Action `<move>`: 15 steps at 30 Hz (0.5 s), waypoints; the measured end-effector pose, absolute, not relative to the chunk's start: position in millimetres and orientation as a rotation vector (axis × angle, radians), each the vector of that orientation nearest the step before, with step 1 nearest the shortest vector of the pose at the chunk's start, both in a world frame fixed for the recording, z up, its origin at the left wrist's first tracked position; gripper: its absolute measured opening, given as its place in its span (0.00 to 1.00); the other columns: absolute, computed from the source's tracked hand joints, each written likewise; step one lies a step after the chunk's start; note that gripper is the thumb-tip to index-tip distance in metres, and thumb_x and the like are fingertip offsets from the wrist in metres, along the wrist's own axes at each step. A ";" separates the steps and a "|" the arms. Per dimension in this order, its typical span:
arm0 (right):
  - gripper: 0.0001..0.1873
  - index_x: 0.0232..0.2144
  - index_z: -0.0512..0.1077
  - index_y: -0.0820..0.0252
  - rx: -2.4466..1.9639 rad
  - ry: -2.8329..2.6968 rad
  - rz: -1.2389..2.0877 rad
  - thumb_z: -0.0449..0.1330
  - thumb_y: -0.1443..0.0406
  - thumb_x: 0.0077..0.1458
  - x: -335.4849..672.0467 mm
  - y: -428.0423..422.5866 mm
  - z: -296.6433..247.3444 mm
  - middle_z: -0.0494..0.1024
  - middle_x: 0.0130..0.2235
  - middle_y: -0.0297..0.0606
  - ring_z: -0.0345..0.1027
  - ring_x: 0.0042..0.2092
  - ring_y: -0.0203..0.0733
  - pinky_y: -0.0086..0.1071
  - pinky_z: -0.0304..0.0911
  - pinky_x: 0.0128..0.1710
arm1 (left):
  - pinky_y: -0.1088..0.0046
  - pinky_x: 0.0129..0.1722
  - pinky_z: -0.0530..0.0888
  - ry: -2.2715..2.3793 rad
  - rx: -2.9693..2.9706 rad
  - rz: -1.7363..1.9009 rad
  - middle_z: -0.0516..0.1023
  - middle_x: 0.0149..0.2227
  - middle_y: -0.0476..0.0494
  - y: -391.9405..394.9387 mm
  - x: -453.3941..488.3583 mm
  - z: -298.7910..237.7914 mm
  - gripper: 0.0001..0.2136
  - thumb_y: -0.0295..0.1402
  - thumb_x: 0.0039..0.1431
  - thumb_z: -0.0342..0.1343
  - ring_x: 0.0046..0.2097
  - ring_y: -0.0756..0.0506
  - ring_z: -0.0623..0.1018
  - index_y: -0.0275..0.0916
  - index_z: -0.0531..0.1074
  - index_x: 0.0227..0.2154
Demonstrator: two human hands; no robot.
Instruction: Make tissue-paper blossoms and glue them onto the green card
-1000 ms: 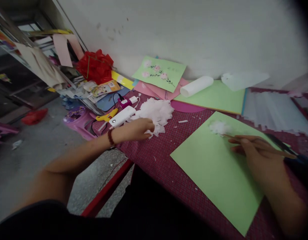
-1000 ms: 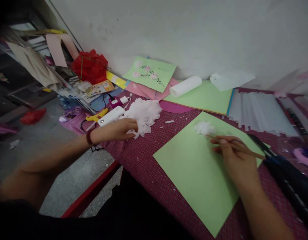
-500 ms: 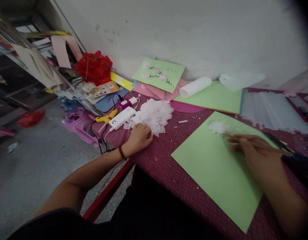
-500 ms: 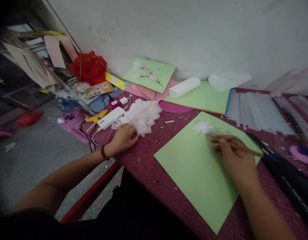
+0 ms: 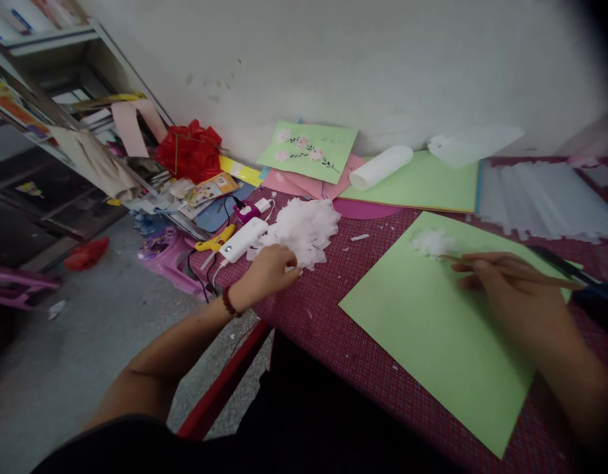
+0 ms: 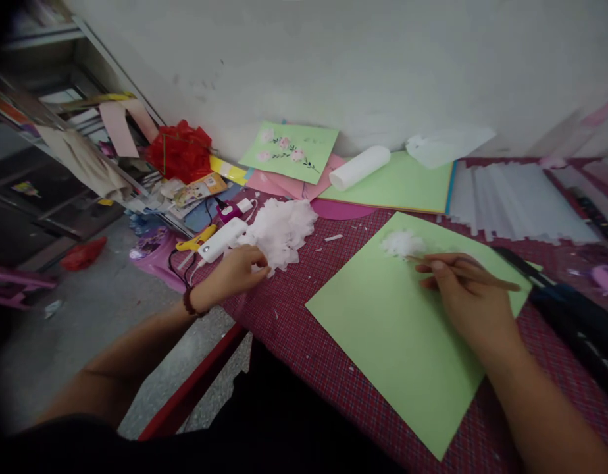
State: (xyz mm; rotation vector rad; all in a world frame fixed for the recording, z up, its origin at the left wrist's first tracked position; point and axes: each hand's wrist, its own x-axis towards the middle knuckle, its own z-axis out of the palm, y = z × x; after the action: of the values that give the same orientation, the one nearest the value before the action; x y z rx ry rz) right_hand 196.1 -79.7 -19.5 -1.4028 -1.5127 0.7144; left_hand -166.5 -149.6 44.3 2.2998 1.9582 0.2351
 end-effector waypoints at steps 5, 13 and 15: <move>0.10 0.27 0.73 0.58 -1.421 -1.490 0.750 0.55 0.61 0.54 198.0 -78.0 -21.6 0.77 0.36 0.40 0.70 0.28 0.38 0.33 0.66 0.28 | 0.64 0.38 0.68 2.128 2.475 -0.060 0.73 0.29 0.40 -152.7 -151.8 17.5 0.16 0.44 0.58 0.51 0.35 0.43 0.72 0.36 0.72 0.26; 0.10 0.26 0.73 0.59 -1.445 -1.488 0.738 0.55 0.63 0.54 195.0 -77.6 -19.6 0.77 0.35 0.39 0.70 0.28 0.37 0.33 0.66 0.30 | 0.70 0.30 0.65 2.148 2.081 0.286 0.72 0.26 0.44 -149.9 -165.4 16.5 0.08 0.30 0.54 0.47 0.29 0.48 0.70 0.35 0.70 0.24; 0.10 0.27 0.74 0.58 -1.422 -1.490 0.743 0.55 0.62 0.54 194.8 -78.8 -19.1 0.77 0.36 0.39 0.71 0.28 0.38 0.33 0.66 0.30 | 0.74 0.27 0.62 2.005 1.788 0.477 0.70 0.23 0.49 -146.7 -176.7 26.1 0.07 0.30 0.52 0.49 0.25 0.51 0.67 0.35 0.70 0.24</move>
State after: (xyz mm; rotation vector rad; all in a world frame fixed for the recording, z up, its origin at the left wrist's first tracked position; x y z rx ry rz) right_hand 194.8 -78.8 -19.1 -1.4216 -1.4902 0.7426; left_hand -176.7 -146.7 26.1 1.7876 2.0050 0.4775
